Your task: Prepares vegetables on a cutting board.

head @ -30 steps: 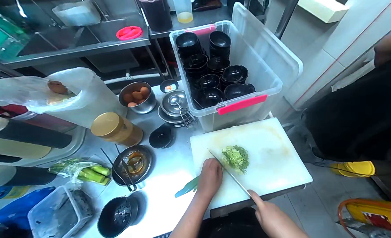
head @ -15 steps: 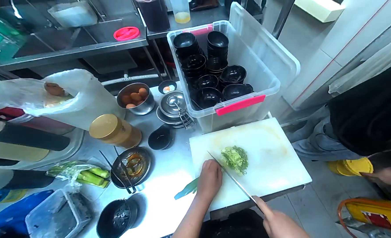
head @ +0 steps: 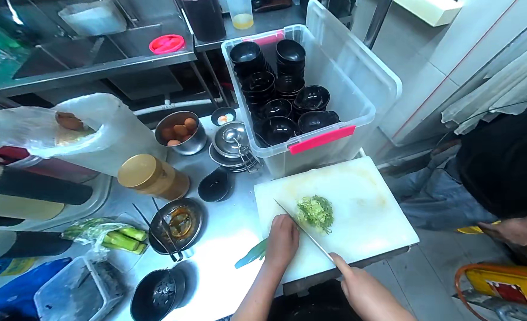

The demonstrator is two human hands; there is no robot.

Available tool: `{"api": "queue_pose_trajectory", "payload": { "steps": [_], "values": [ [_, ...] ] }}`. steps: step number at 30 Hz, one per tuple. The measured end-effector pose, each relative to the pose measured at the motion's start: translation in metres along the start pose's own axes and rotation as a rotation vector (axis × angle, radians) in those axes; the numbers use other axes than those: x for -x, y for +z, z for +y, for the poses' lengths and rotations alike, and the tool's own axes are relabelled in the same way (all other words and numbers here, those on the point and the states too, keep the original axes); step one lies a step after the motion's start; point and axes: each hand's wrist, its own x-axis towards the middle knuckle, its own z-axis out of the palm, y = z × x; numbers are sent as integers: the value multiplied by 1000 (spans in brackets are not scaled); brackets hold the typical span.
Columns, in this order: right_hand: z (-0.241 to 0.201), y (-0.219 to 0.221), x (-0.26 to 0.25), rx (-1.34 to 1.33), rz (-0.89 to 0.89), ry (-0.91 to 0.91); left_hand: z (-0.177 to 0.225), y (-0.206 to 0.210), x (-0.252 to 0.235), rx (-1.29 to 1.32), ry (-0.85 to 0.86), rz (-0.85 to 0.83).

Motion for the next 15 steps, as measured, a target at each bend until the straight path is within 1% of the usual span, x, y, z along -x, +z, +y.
{"api": "queue_pose_trajectory", "payload": {
  "steps": [2,4,6,8,9,10,12,14,15],
  "values": [
    [-2,-10,13,14,-10,-13,-1,0,0,-1,7,16],
    [3,-9,31,-2,-2,-34,-2,2,0,-4,24,46],
    [10,1,27,-20,18,-46,-2,3,1,-9,22,56],
    [8,9,5,-34,2,-24,-1,1,2,-9,12,32],
    [4,5,-1,-22,-11,-10,-1,1,1,-7,10,26],
    [1,-2,-1,-2,-17,-1,-1,2,0,-8,6,29],
    [0,-10,16,6,-18,-12,-1,2,1,-13,3,33],
    [8,-5,31,-5,-4,-50,-1,2,2,-16,15,58],
    [11,-1,29,-11,0,-60,-1,3,2,-14,19,69]
  ]
}}
